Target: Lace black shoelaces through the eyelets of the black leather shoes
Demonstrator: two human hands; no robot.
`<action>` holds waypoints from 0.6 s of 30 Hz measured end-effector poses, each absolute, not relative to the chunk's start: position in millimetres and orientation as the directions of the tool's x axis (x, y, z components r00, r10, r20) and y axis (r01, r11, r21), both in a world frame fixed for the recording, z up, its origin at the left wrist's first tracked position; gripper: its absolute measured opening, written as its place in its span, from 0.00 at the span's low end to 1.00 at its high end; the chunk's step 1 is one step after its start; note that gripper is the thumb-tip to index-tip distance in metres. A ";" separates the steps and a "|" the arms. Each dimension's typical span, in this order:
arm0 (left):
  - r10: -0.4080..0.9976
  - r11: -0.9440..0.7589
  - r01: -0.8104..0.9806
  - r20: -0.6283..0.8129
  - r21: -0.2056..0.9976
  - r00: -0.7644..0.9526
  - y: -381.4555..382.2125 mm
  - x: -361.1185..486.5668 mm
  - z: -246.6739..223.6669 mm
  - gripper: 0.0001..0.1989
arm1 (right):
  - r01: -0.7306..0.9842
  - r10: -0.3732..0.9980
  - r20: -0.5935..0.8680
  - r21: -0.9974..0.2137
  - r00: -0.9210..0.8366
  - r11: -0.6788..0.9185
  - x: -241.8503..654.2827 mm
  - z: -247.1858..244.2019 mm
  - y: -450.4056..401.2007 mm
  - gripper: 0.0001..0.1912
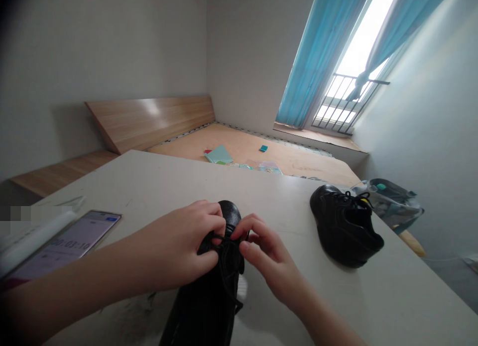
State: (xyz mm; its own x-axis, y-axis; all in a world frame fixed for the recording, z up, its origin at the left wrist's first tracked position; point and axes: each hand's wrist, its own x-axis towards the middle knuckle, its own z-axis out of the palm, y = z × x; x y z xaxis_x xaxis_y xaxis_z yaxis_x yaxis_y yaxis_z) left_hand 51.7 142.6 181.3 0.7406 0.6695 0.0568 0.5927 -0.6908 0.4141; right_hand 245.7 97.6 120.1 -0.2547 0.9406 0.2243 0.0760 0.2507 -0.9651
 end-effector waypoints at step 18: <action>0.758 -0.495 0.332 0.213 0.803 0.616 137.8 43.6 211.4 0.24 | 0.276 0.914 0.301 -0.885 -0.273 0.374 235.2 119.0 84.0 0.04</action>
State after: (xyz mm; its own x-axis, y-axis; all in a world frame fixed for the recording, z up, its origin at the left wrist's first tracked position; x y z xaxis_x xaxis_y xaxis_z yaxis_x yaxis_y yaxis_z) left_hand 43.6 137.8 211.4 0.6160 0.7583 0.2132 0.3319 -0.4953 0.8028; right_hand 235.2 84.0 119.0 -0.2728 0.9137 0.3013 0.2765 0.3744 -0.8851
